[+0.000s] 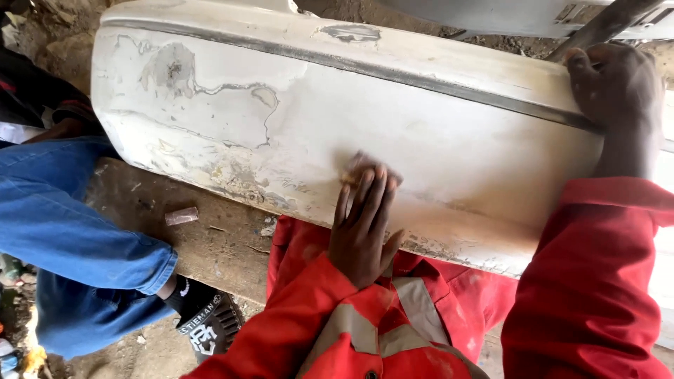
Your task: Sanding a car bumper with sandpaper to prepare the surface for painting
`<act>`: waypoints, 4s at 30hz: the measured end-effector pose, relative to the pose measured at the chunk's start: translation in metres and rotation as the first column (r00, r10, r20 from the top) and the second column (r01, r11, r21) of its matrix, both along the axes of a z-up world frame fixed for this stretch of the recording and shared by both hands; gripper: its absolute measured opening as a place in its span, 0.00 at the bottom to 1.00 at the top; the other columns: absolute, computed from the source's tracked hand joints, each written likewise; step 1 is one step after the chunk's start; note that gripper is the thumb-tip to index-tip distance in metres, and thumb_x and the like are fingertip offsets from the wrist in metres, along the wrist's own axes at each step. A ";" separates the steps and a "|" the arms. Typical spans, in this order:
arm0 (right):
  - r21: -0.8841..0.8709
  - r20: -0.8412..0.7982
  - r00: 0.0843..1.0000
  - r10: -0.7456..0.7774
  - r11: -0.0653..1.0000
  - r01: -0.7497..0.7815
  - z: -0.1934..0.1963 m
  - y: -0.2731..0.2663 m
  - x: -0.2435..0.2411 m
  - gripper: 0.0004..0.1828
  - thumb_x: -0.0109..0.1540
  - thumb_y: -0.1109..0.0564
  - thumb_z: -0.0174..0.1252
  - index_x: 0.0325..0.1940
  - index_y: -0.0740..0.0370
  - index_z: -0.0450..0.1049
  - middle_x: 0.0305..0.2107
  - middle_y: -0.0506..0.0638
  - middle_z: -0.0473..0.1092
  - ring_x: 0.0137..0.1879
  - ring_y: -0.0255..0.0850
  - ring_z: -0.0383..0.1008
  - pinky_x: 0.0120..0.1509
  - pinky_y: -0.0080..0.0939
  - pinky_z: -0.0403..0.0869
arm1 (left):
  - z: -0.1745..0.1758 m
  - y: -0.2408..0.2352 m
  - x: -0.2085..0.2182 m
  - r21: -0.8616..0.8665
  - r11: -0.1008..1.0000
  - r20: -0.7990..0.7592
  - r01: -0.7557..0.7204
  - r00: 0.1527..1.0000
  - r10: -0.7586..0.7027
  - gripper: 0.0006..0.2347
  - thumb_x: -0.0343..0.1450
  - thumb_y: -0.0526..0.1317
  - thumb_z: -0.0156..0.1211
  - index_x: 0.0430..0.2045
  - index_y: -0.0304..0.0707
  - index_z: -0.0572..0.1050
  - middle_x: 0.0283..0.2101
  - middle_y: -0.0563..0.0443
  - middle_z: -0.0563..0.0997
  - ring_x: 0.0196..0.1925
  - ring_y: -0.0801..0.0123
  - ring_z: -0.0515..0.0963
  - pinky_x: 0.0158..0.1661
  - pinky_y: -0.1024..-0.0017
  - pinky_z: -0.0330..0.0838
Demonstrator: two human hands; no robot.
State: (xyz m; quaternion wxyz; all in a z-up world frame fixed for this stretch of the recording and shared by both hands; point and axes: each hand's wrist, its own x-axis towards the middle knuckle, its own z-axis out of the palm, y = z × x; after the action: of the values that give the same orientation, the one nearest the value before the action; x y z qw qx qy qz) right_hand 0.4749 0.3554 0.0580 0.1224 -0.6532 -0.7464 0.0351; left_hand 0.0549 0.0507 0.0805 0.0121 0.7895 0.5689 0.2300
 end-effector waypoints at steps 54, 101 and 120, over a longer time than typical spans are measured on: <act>0.039 -0.013 0.996 0.084 0.996 -0.083 0.000 -0.001 0.001 0.33 0.96 0.45 0.57 0.41 0.67 0.78 0.34 0.66 0.74 0.38 0.63 0.74 0.41 0.63 0.64 | -0.058 -0.051 -0.015 0.034 0.999 -0.042 0.035 0.999 -0.034 0.32 0.87 0.59 0.38 0.81 0.32 0.60 0.85 0.36 0.61 0.88 0.47 0.60 0.84 0.46 0.41; 0.096 -0.112 0.983 0.146 0.986 -0.135 -0.024 0.010 0.018 0.25 0.99 0.48 0.63 0.52 0.66 0.84 0.38 0.63 0.78 0.45 0.58 0.78 0.43 0.60 0.67 | -0.007 -0.029 -0.030 -0.062 0.992 -0.071 -0.113 0.992 0.108 0.33 0.85 0.59 0.40 0.83 0.34 0.57 0.87 0.39 0.57 0.90 0.49 0.57 0.84 0.45 0.46; -0.014 -0.039 0.998 0.049 0.999 -0.049 0.007 -0.002 0.002 0.38 0.98 0.46 0.58 0.35 0.66 0.66 0.29 0.64 0.67 0.36 0.58 0.67 0.40 0.66 0.58 | -0.005 -0.029 -0.042 -0.103 0.993 -0.036 -0.065 0.997 0.062 0.32 0.85 0.57 0.41 0.85 0.39 0.54 0.88 0.45 0.54 0.91 0.56 0.53 0.85 0.44 0.40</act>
State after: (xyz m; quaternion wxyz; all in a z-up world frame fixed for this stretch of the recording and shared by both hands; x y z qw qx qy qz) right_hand 0.4773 0.3531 0.0646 0.1309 -0.6347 -0.7595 0.0561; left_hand 0.0133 0.0221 0.0759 0.0366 0.7729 0.6051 0.1874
